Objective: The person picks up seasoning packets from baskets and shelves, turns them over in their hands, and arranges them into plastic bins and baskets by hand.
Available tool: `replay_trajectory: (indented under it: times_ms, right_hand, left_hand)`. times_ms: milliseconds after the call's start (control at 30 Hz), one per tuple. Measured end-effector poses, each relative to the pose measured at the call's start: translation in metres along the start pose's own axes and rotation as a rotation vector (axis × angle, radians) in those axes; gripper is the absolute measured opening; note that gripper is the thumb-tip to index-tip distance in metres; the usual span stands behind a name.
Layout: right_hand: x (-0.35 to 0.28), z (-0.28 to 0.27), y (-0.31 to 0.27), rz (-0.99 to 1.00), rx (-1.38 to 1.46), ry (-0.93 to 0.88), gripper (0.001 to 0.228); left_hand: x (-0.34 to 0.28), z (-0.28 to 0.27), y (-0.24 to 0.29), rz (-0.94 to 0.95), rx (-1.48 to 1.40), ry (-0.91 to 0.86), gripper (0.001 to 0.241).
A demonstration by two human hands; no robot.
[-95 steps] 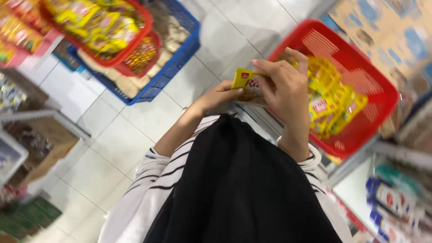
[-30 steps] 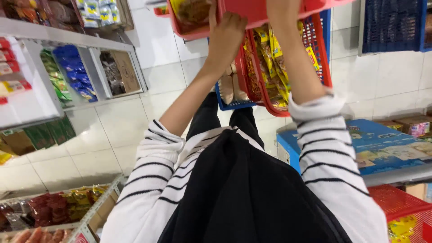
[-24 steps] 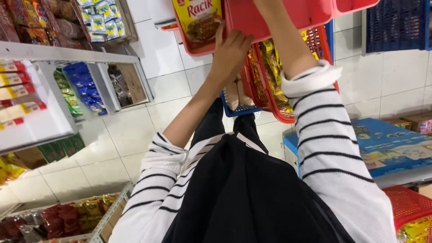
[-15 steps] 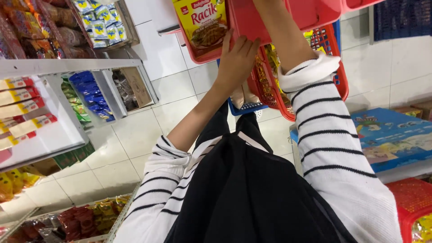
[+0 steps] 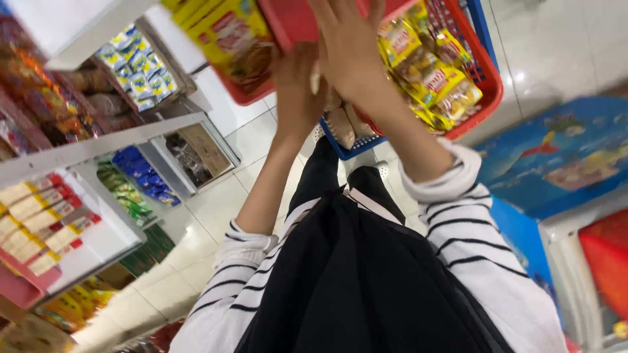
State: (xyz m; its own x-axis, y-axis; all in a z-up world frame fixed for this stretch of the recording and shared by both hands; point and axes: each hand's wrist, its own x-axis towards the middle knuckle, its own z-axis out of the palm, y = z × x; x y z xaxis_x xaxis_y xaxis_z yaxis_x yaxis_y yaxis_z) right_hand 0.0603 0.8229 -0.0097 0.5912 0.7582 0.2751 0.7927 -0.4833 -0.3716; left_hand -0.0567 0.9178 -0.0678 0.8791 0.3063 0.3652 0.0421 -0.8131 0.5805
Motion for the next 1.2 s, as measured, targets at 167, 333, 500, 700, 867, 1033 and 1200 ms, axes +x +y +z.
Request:
replay_trajectory:
  times_ms: [167,333,500,700,867,1033,1200]
  right_hand:
    - [-0.107,-0.072,0.009,0.232,0.186,0.128,0.059]
    - [-0.232,-0.107,0.05,0.548,0.156,0.263,0.063]
    - [-0.366,-0.132,0.091,0.843,0.103,0.304,0.064]
    - [-0.516,-0.177,0.124,1.0,0.004,0.341,0.062]
    - [-0.601,-0.228,0.14,1.104,-0.038,0.439,0.06]
    - [-0.66,-0.27,0.15,1.192,-0.083,0.534,0.059]
    - [-0.705,-0.296,0.159,1.266,-0.139,0.611,0.055]
  left_hand:
    - [-0.001,-0.016,0.073,-0.135,-0.307,-0.132,0.05]
    - [-0.024,0.029,0.164,0.091,-0.311,-0.353,0.054]
    - [-0.086,0.097,0.252,0.191,-0.328,-0.594,0.056]
    - [-0.161,0.166,0.35,0.293,-0.366,-0.785,0.055]
    - [-0.187,0.214,0.435,0.392,-0.41,-0.886,0.055]
    - [-0.199,0.247,0.511,0.525,-0.511,-0.939,0.053]
    - [-0.195,0.272,0.571,0.631,-0.569,-0.964,0.046]
